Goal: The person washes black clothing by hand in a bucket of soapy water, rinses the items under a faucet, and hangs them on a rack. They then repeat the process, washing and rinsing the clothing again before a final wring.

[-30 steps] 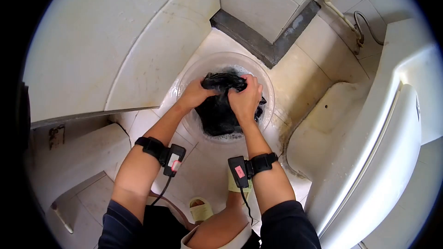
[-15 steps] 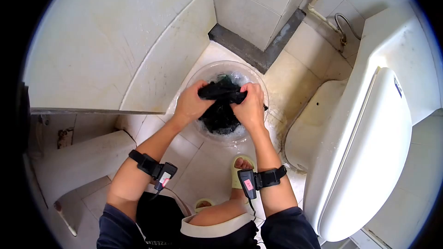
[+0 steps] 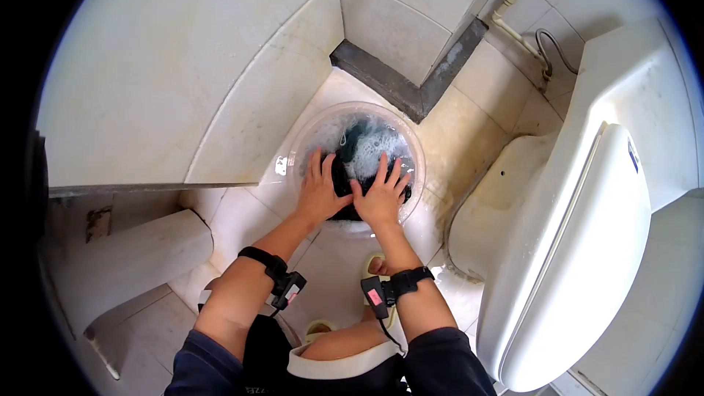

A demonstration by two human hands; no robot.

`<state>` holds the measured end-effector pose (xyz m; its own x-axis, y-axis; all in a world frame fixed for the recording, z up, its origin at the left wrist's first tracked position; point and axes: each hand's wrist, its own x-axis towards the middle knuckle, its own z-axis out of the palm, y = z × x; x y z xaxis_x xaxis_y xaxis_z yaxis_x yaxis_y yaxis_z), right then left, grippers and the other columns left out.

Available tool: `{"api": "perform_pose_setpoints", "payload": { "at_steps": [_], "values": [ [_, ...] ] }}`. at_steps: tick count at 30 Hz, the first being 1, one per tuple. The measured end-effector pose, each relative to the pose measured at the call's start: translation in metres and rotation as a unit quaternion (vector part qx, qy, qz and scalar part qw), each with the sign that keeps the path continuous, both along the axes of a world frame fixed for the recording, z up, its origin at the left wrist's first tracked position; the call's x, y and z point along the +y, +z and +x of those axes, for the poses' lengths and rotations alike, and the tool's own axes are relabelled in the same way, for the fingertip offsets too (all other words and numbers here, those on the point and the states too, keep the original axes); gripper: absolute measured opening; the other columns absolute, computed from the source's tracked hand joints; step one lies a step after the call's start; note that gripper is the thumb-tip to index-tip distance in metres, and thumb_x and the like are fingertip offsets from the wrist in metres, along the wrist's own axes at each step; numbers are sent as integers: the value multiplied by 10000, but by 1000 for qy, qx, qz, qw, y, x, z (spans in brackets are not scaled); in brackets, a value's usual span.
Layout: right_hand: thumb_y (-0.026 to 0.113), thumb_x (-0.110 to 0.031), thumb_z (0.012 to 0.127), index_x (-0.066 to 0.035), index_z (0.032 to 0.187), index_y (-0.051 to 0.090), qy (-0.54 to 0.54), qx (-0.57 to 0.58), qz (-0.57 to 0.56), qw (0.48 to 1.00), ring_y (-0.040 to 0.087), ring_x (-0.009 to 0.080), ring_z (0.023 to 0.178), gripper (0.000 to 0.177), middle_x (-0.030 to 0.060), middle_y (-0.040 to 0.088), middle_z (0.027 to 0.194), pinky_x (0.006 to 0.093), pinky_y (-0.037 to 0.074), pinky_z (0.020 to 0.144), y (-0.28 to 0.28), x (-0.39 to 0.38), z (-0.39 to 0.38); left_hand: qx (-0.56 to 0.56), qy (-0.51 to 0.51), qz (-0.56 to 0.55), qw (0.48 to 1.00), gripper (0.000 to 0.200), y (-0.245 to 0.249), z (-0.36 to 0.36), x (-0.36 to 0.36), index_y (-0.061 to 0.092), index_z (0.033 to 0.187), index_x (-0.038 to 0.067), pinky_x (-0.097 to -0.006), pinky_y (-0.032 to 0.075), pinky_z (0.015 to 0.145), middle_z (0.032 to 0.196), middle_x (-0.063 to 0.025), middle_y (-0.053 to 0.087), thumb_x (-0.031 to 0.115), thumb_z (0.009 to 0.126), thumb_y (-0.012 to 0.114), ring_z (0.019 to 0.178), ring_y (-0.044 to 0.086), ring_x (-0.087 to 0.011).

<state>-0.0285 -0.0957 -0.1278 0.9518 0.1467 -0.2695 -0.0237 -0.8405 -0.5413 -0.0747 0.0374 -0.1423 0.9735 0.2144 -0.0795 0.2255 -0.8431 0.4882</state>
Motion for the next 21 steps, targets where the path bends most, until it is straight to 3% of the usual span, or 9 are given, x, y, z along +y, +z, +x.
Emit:
{"api": "perform_pose_setpoints", "payload": {
  "at_steps": [4,7,9,10,12,14,16,19,21],
  "values": [
    [590,-511,799,-223,1470,8,32,73,-98,992,106,527,1318,933,201,47,1501,639,262,978,-8,13,8,53,39,-13,998,871,3,19,-8,257,1415,193,-584,415,907,1473,-186,182,320,684,713,1309,239,-442],
    [537,-562,807,-228,1471,7,47,71,-132,988,196,481,1318,912,224,149,1479,626,229,1005,-12,20,18,121,0,15,993,846,3,30,-5,273,1417,186,-550,402,941,1484,-172,172,300,698,704,1292,268,-451],
    [548,-561,790,-187,1470,68,122,102,-158,975,298,466,1276,912,259,269,1425,514,304,1024,-17,19,30,169,-9,9,986,800,-5,33,-2,285,1415,196,-538,370,974,1479,-167,194,304,727,676,1292,280,-438],
    [548,-561,790,-187,1470,68,123,104,-159,974,298,466,1276,912,259,269,1425,514,304,1024,-24,19,40,206,-20,6,978,753,-11,38,0,297,1414,207,-527,338,1008,1474,-162,216,308,756,649,1291,292,-426],
    [545,-536,786,-112,1400,322,135,282,-150,938,434,395,1211,779,246,446,1314,460,339,1011,-37,15,49,254,-66,12,965,735,-51,39,4,326,1399,161,-492,303,1038,1455,-189,245,292,751,647,1274,319,-421],
    [544,-535,786,-105,1384,340,145,260,-148,943,442,391,1203,764,245,457,1302,460,342,1007,-51,16,54,299,-114,19,947,719,-101,30,7,355,1383,115,-457,269,1068,1435,-215,274,276,746,646,1257,346,-416],
    [543,-535,785,-99,1368,359,152,226,-145,951,451,388,1195,751,244,467,1290,460,345,1004,-64,19,61,208,106,-341,911,578,-138,14,10,395,1365,192,-493,223,1078,1421,-167,339,423,844,492,1313,305,-342],
    [542,-534,784,-89,1344,387,158,210,-133,956,464,382,1182,731,242,482,1272,460,349,999,-75,24,74,328,-47,-152,931,528,-96,33,16,443,1327,144,-439,253,1072,1394,-144,393,417,874,436,1308,317,-329],
    [541,-533,784,-82,1328,405,163,211,-128,955,472,379,1174,719,240,493,1261,459,352,996,-81,26,81,332,-32,-151,931,520,-70,50,22,448,1323,143,-423,268,1062,1382,-141,407,419,882,424,1292,339,-324]
  ]
}}
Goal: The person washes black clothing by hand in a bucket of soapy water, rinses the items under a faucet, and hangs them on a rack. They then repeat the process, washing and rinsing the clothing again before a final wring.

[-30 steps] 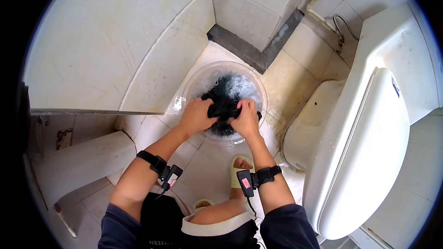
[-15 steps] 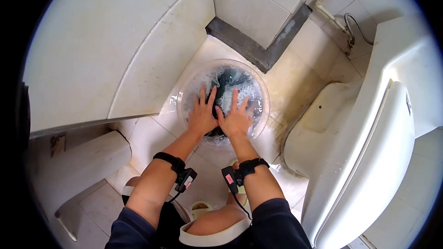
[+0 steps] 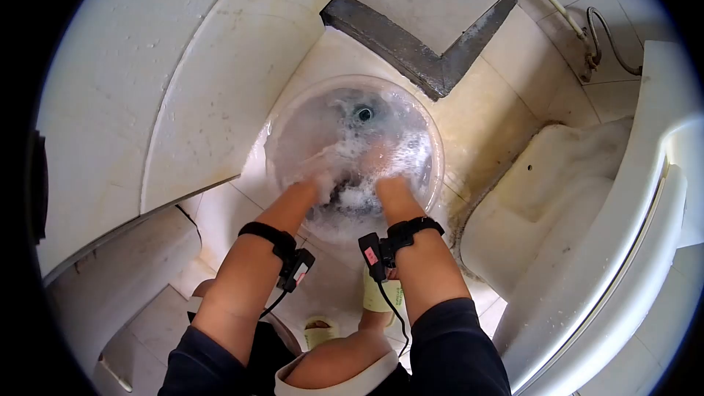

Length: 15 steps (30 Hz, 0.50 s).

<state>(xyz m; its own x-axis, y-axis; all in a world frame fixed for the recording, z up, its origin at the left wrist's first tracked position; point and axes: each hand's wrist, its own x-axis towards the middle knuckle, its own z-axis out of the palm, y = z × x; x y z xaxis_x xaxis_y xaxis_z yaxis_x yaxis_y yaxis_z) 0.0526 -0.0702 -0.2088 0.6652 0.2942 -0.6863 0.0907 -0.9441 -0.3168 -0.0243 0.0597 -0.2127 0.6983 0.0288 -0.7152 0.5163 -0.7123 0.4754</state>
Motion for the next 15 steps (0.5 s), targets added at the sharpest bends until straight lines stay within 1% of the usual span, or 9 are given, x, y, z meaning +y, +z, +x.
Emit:
{"api": "perform_pose_setpoints", "payload": {
  "at_steps": [3,5,7,8,10,11,13,14,15],
  "values": [
    [540,-533,783,-72,1303,433,1,0,9,1000,485,374,1162,703,238,508,1243,459,356,991,-6,0,4,8,48,13,999,500,28,22,4,462,1310,141,-376,315,1033,1348,-134,449,424,904,389,1244,404,-308],
    [539,-532,782,-66,1287,452,1,-9,14,1000,494,370,1154,693,237,518,1231,459,359,987,-8,-1,5,9,66,17,998,495,16,28,5,467,1306,140,-360,330,1024,1336,-131,463,426,912,377,1228,426,-303],
    [538,-532,782,-59,1271,470,-2,-16,19,1000,502,367,1146,683,235,529,1219,459,362,984,-10,-2,6,-128,117,17,985,443,-38,18,5,502,1269,133,-356,366,988,1293,-131,499,375,905,423,1183,461,-293],
    [538,-531,782,-56,1263,480,-4,-19,22,1000,506,365,1142,679,235,534,1213,459,364,982,-11,-3,7,-128,117,18,985,443,-76,12,9,502,1269,133,-356,366,988,1293,-131,499,375,905,423,1183,461,-293],
    [537,-531,781,-49,1247,498,-14,-30,29,999,515,362,1133,671,233,544,1202,459,367,979,-8,-1,9,-147,187,-142,961,420,-129,4,18,498,1255,99,-371,368,977,1282,-156,497,330,908,449,1150,478,-296],
    [536,-530,781,-46,1239,508,-29,-42,36,998,519,360,1129,667,232,549,1196,459,368,977,-7,-2,9,-149,185,-141,961,420,-111,5,16,498,1255,99,-371,368,977,1282,-156,497,330,908,449,1150,478,-296],
    [536,-530,780,-39,1223,526,-60,-95,57,992,528,357,1121,661,231,559,1184,459,371,974,-3,2,8,-246,116,-30,962,483,-33,16,12,466,1265,69,-375,365,978,1296,-184,466,386,900,473,1124,485,-330],
    [535,-530,780,-36,1215,535,-76,-118,60,988,532,355,1117,658,230,565,1178,459,373,972,2,2,3,-246,116,-28,962,483,1,18,5,466,1265,69,-375,365,978,1296,-184,466,386,900,473,1124,485,-330],
    [535,-530,780,-36,1215,535,-77,-111,57,989,532,355,1117,658,230,565,1178,459,373,972,11,-2,0,-197,59,62,977,500,33,16,-4,436,1288,74,-386,366,976,1288,-184,471,352,879,512,1119,492,-339]
  ]
}}
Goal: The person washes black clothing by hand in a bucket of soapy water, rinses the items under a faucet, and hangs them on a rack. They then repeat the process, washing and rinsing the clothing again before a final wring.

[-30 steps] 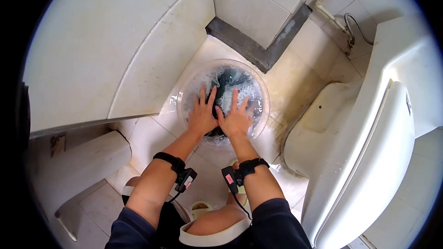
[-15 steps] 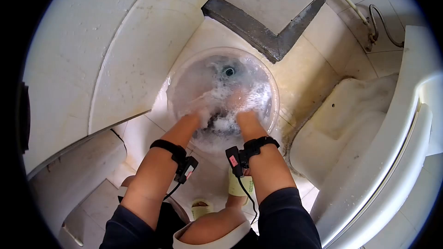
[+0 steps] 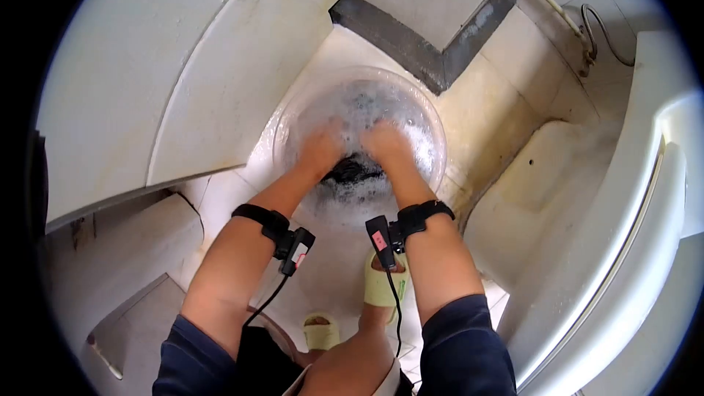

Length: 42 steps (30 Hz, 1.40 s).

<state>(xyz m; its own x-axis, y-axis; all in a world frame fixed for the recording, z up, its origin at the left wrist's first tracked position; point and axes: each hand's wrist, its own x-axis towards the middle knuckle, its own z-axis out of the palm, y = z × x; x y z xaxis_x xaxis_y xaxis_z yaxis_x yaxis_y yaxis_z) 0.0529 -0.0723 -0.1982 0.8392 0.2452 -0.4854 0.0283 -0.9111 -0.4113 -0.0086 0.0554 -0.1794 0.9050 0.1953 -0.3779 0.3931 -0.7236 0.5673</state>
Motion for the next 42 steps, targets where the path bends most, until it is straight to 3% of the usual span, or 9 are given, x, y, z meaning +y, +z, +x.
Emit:
{"api": "perform_pose_setpoints", "payload": {
  "at_steps": [2,4,10,15,18,22,32,39,42],
  "values": [
    [528,-539,790,-45,1365,330,4,108,-38,993,555,372,1080,784,209,596,1135,437,391,968,36,-3,13,47,-32,101,993,532,21,-8,-4,406,1311,79,-397,368,975,1280,-184,477,318,858,551,1114,499,-347],
    [532,-537,795,-24,1306,400,1,103,-44,994,535,393,1106,737,232,568,1172,402,427,936,54,-7,8,-178,-102,148,967,569,27,-26,-2,438,1283,85,-467,330,997,1288,-169,467,340,810,624,1185,441,-351],
    [580,-463,793,70,1246,466,-67,181,83,978,530,360,1132,709,277,546,1186,378,405,951,36,-28,23,-222,-280,78,931,509,53,-56,22,477,1230,72,-464,349,971,1222,-162,518,260,794,662,1162,469,-326],
    [565,-447,833,85,1052,597,-74,232,119,962,620,220,849,576,165,638,971,315,490,721,104,-40,22,-53,-59,-345,935,270,82,-21,41,533,1092,16,-274,442,802,914,-97,619,52,826,561,886,570,-166],
    [544,-468,842,65,1050,603,-115,267,128,948,618,222,882,576,179,638,968,331,489,734,128,-43,31,-42,-83,-361,928,290,89,-4,42,510,1106,24,-288,449,781,909,-94,615,57,822,560,860,569,-161],
    [545,-504,823,60,1210,503,-109,73,49,990,552,364,1089,685,286,498,1225,392,446,902,127,-41,43,-22,-20,-361,932,309,102,18,32,479,1112,25,-303,451,763,884,-96,608,67,816,555,832,567,-181],
    [530,-367,859,-157,1313,433,133,-341,-15,930,375,413,1202,510,164,420,1317,521,377,917,80,-28,-41,-208,-99,223,947,529,47,-41,-7,402,1315,127,-465,373,946,1362,-193,354,283,840,574,1238,340,-390],
    [396,-522,893,-242,1430,255,-42,-26,28,998,344,456,1238,622,155,278,1447,660,217,983,50,-8,-37,-89,40,59,993,640,2,-30,-21,390,1371,153,-528,246,1053,1434,-225,261,458,826,532,1291,267,-444],
    [400,-489,901,-233,1425,274,-91,-12,-8,996,392,431,1222,596,186,244,1457,573,308,984,23,-2,-33,17,73,-27,997,649,-15,-25,-24,407,1362,150,-494,256,1055,1390,-234,347,478,816,526,1272,318,-410]
  ]
}}
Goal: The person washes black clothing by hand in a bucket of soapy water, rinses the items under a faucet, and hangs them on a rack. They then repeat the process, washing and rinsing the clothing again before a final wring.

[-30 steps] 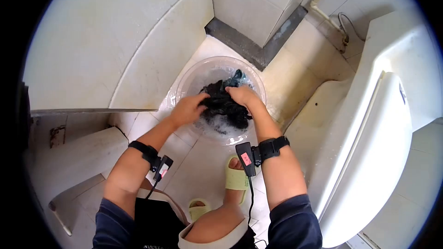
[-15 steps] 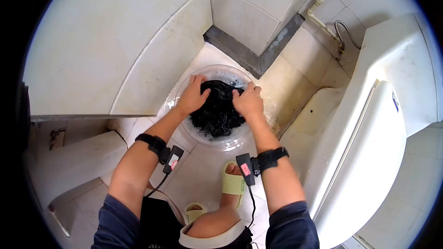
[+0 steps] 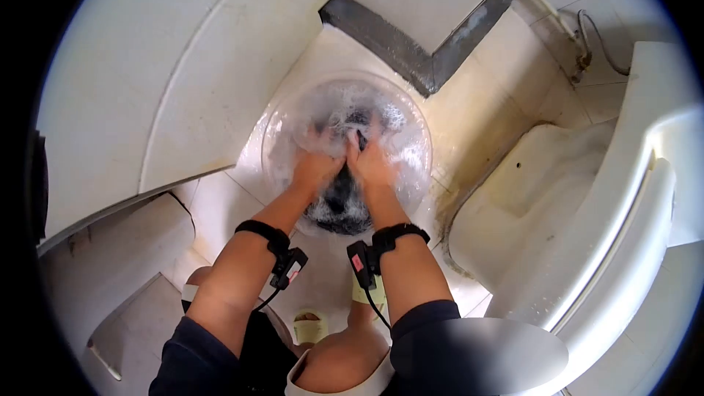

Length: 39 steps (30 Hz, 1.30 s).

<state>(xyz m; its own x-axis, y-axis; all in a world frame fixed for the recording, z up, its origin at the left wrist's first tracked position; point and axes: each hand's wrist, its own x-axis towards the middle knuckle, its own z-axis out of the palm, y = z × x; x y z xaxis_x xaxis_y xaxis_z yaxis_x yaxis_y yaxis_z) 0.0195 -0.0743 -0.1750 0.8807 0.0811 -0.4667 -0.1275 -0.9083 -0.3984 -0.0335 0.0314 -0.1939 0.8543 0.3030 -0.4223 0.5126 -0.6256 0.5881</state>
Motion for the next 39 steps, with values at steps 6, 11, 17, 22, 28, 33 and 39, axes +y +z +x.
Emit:
{"api": "perform_pose_setpoints", "payload": {
  "at_steps": [6,11,17,22,28,33,39],
  "values": [
    [526,-419,836,-138,1408,306,123,275,-45,952,361,414,1259,673,211,344,1400,474,236,1074,-37,-26,11,205,-168,67,962,644,-91,9,7,424,1339,146,-425,224,1074,1393,-123,392,542,833,471,1255,392,-301],
    [523,-410,836,-124,1377,361,324,196,-170,910,399,408,1232,633,222,396,1358,462,293,1044,-38,-32,23,182,-145,54,971,561,-103,-2,9,506,1259,146,-425,278,1042,1333,-134,454,520,845,453,1214,440,-291],
    [521,-402,835,-110,1346,416,466,-45,-235,852,438,403,1206,597,233,449,1317,450,349,1013,-26,-12,56,46,-94,139,985,494,-124,12,11,604,1163,145,-424,342,1003,1261,-148,529,494,858,431,1166,498,-280],
    [406,-465,881,-73,1157,589,85,83,-81,990,584,363,1034,514,192,626,1074,432,432,924,14,3,62,217,-226,112,943,524,16,62,39,643,1081,96,-423,412,940,1177,-161,587,509,875,396,1097,556,-311],
    [333,-510,906,-100,1113,605,145,-7,-54,988,591,358,1014,534,204,633,1038,436,444,886,99,-4,54,9,-71,41,997,541,104,46,32,670,913,53,-453,461,787,914,-189,652,519,885,397,896,598,-403],
    [335,-518,904,-93,1103,605,122,-23,-36,992,579,361,1034,541,199,627,1062,440,438,896,154,-11,49,-68,-92,61,992,527,151,42,33,665,881,73,-446,465,723,848,-195,645,527,899,396,836,600,-391],
    [350,-545,891,-112,1194,529,124,-13,22,992,544,384,1078,558,215,589,1130,451,431,908,140,-30,40,-100,-106,64,987,512,164,28,30,653,960,45,-422,469,771,939,-202,641,521,847,500,891,601,-374]
  ]
}}
